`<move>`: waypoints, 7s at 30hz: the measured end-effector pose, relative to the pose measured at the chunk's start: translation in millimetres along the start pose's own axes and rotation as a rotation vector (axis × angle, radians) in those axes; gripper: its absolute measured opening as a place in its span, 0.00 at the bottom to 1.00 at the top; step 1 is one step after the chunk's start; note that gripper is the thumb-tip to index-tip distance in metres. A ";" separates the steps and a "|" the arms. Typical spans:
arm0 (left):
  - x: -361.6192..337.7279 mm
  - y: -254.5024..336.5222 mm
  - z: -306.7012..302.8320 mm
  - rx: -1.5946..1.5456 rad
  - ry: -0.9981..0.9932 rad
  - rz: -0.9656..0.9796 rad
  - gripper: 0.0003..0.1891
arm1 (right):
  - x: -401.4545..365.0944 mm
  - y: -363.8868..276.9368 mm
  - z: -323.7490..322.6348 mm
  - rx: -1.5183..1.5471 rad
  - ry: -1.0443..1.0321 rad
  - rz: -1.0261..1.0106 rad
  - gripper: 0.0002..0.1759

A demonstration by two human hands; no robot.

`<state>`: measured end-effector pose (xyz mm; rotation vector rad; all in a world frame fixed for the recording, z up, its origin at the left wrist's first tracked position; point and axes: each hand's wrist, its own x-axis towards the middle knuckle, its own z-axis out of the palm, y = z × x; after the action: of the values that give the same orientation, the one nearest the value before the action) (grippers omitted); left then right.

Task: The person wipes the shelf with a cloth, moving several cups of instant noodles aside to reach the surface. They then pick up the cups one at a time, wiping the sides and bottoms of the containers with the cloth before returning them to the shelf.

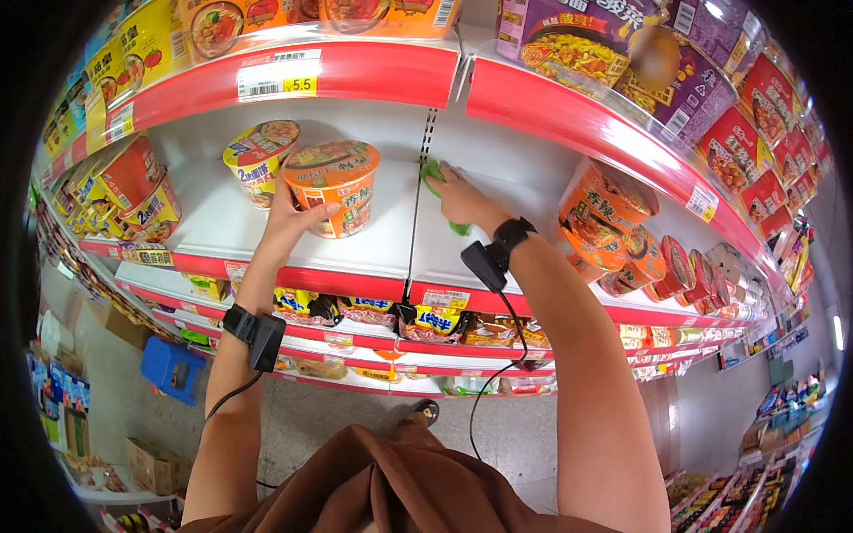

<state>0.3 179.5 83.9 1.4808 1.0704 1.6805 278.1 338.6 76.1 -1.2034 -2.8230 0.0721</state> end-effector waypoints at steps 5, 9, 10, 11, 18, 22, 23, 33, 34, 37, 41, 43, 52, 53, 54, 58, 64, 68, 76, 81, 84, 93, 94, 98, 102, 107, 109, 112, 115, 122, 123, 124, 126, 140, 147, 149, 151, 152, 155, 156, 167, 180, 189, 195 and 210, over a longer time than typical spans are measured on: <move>0.4 -17.5 -2.8 0.005 -0.058 0.088 0.61 | -56.3 -5.7 -7.7 0.090 0.007 -0.050 0.37; 0.3 -15.3 -1.6 -0.051 -0.079 0.077 0.61 | -96.7 -23.5 -18.1 -0.139 0.149 -0.127 0.35; -0.9 -11.1 -1.1 -0.068 -0.082 0.062 0.61 | -102.1 -31.2 -26.7 -0.141 0.143 -0.121 0.35; -2.0 -9.9 -1.0 -0.084 -0.084 0.046 0.61 | -105.5 -40.9 -35.9 -0.145 0.044 -0.102 0.33; 1.5 -19.6 -2.7 -0.072 -0.076 0.081 0.61 | -79.8 -26.4 -11.6 -0.095 0.092 -0.138 0.28; 0.6 -15.9 -0.8 -0.088 -0.070 0.072 0.61 | -40.2 -9.0 -6.0 -0.117 0.165 -0.185 0.26; -0.1 -15.7 -0.6 -0.088 -0.068 0.070 0.61 | -29.3 -10.3 -13.1 -0.145 0.066 -0.125 0.25; -2.5 -14.4 0.5 -0.067 -0.058 0.056 0.61 | 30.0 1.4 -20.3 -0.178 -0.067 0.089 0.22; -1.9 -15.1 -0.4 -0.051 -0.067 0.052 0.61 | 26.0 2.5 -17.2 -0.176 -0.071 0.088 0.22; -0.5 -15.7 -2.7 -0.026 -0.063 0.062 0.61 | 15.9 5.0 -18.4 -0.192 -0.034 0.016 0.24; -0.2 -16.7 -2.0 -0.046 -0.073 0.054 0.61 | -20.7 1.5 -20.4 -0.173 -0.036 -0.118 0.29; 0.1 -17.2 -1.8 -0.049 -0.072 0.055 0.61 | -43.9 -9.8 -21.1 -0.213 0.007 -0.176 0.29; 0.1 -19.7 -1.5 -0.076 -0.051 0.072 0.61 | -73.6 -32.9 -33.5 -0.107 -0.061 -0.150 0.28; 1.4 -23.7 -0.9 -0.031 -0.045 0.105 0.61 | -69.5 -29.3 -28.3 -0.116 -0.008 -0.153 0.28; 1.5 -23.6 0.4 -0.034 -0.049 0.102 0.61 | -63.2 -25.1 -23.6 -0.115 -0.011 -0.147 0.28; -1.7 -12.7 2.1 -0.075 -0.058 0.064 0.60 | -23.6 -17.0 -17.9 -0.112 0.008 -0.105 0.27; -1.7 -13.3 2.3 -0.064 -0.057 0.067 0.60 | 24.4 -3.7 -19.3 -0.071 -0.021 -0.027 0.23; -0.4 -17.9 0.7 -0.044 -0.049 0.082 0.61 | 38.2 -8.5 -24.6 -0.065 -0.056 0.093 0.23; -0.9 -14.5 0.5 -0.063 -0.062 0.064 0.61 | -8.9 -27.1 -23.3 -0.030 -0.054 -0.061 0.27; 0.6 -21.1 -1.2 -0.078 -0.056 0.073 0.61 | -39.3 -40.3 -11.7 -0.048 0.055 -0.225 0.30; 0.8 -24.0 -2.5 -0.003 -0.053 0.116 0.60 | -32.2 -46.3 -14.3 -0.065 0.003 -0.179 0.30; -1.4 -15.5 -0.2 -0.058 -0.082 0.007 0.59 | 31.2 -37.2 -11.9 -0.044 0.084 -0.012 0.19; -2.0 -14.3 0.0 -0.081 -0.076 -0.044 0.58 | 40.8 -31.8 -9.8 -0.044 0.108 -0.003 0.19; -4.4 -13.0 3.3 0.016 -0.049 0.008 0.51 | 50.1 -21.2 -0.8 0.015 0.080 0.040 0.16; -5.1 -10.3 6.6 0.089 -0.016 0.118 0.59 | 26.3 -18.2 4.1 0.040 0.085 -0.099 0.16; -7.9 -14.6 2.8 0.275 0.062 0.258 0.57 | -47.6 -38.9 -7.1 0.099 0.031 -0.257 0.19; -9.1 -10.0 2.8 0.342 0.139 0.334 0.55 | -85.8 -55.4 -20.0 0.063 -0.016 -0.236 0.27; -19.2 4.4 14.8 0.599 0.272 0.498 0.48 | -113.9 -47.1 -13.3 0.113 0.063 -0.277 0.28; -32.9 28.4 45.4 0.712 0.403 0.766 0.38 | -127.7 -36.5 -10.5 0.234 0.129 -0.313 0.27; -50.6 42.3 121.6 0.556 -0.399 0.352 0.14 | -186.7 -41.6 -22.8 0.326 0.446 -0.292 0.22; -48.7 42.3 131.5 0.489 -0.533 0.271 0.15 | -195.7 -40.4 -23.5 0.382 0.472 -0.260 0.22; -45.3 39.7 141.5 0.492 -0.533 0.271 0.15 | -202.2 -37.1 -23.2 0.421 0.470 -0.267 0.23; -36.2 30.9 159.9 0.476 -0.670 0.352 0.16 | -215.1 -32.2 -23.2 0.448 0.477 -0.256 0.23; 27.1 -11.9 162.6 1.039 -0.716 0.209 0.19 | -247.3 -38.8 -3.5 0.312 0.559 0.024 0.25; 91.7 -54.1 168.2 1.394 -0.753 0.147 0.20 | -236.5 -41.1 6.0 0.282 0.595 0.071 0.25; 96.6 -72.0 166.3 1.373 -0.693 0.180 0.20 | -235.6 -40.5 7.6 0.277 0.616 0.081 0.25; 95.0 -72.9 164.3 1.346 -0.585 0.319 0.16 | -235.9 -38.1 8.4 0.298 0.617 0.068 0.25; 95.7 -71.5 162.5 1.348 -0.585 0.324 0.16 | -235.9 -36.1 7.8 0.314 0.624 0.059 0.25; 85.3 -42.5 162.6 1.347 -0.754 0.282 0.16 | -236.7 -34.2 4.6 0.366 0.601 0.061 0.25; 79.8 -33.2 162.2 1.323 -0.812 0.245 0.15 | -236.9 -33.5 4.9 0.355 0.613 0.042 0.25; 59.2 -29.9 158.6 1.235 -0.805 0.338 0.12 | -244.5 -36.9 5.4 0.324 0.601 0.020 0.28; 111.1 -52.1 182.5 1.411 -0.870 0.115 0.15 | -266.2 -42.1 -2.3 0.304 0.692 -0.048 0.30; 36.9 -15.7 243.2 0.820 -1.131 0.422 0.22 | -311.8 -40.1 5.7 0.445 0.677 0.123 0.25; 44.9 -44.1 252.3 0.899 -0.934 0.545 0.21 | -318.6 -40.3 10.7 0.530 0.662 0.179 0.22; 73.8 -14.9 212.6 1.745 -0.952 0.199 0.14 | -363.1 -34.5 31.8 0.535 0.655 0.362 0.19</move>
<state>198.1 284.3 110.9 2.8607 1.7643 -0.5224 501.3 52.2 29.5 -1.2777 -1.8496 0.3525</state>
